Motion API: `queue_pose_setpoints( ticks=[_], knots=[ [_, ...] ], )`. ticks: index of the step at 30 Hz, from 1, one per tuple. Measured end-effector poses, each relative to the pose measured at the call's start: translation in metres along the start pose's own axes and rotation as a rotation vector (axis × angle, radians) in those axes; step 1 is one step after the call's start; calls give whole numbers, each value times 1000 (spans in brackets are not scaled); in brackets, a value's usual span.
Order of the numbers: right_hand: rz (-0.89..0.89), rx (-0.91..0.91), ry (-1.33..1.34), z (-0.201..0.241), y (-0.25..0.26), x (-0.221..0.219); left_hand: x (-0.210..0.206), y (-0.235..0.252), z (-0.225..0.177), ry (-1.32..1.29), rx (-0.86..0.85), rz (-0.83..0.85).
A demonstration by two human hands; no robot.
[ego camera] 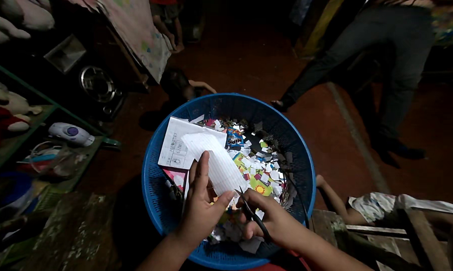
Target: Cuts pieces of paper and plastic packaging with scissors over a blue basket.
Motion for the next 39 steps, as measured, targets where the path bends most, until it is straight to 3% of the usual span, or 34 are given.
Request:
queue_pose_setpoints(
  ticks=[9,16,39],
  knots=[
    [-108,1,37,0,-2,3,0,1,-1,1,19,-13],
    [-61,-33,20,1,-1,2,-3,-1,-2,-2,42,28],
    [-146,-81,146,2,0,1,-16,-7,-6,-20,48,121]
  ],
)
Point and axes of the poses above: each hand's wrist, its own y-axis towards the middle knuckle, its own x-axis out of the back of the hand, z = x × y, the point moved 3 cm from there along y, towards the middle knuckle, and after that the axes turned 7 degrees about -x, right-handed, at the moved point
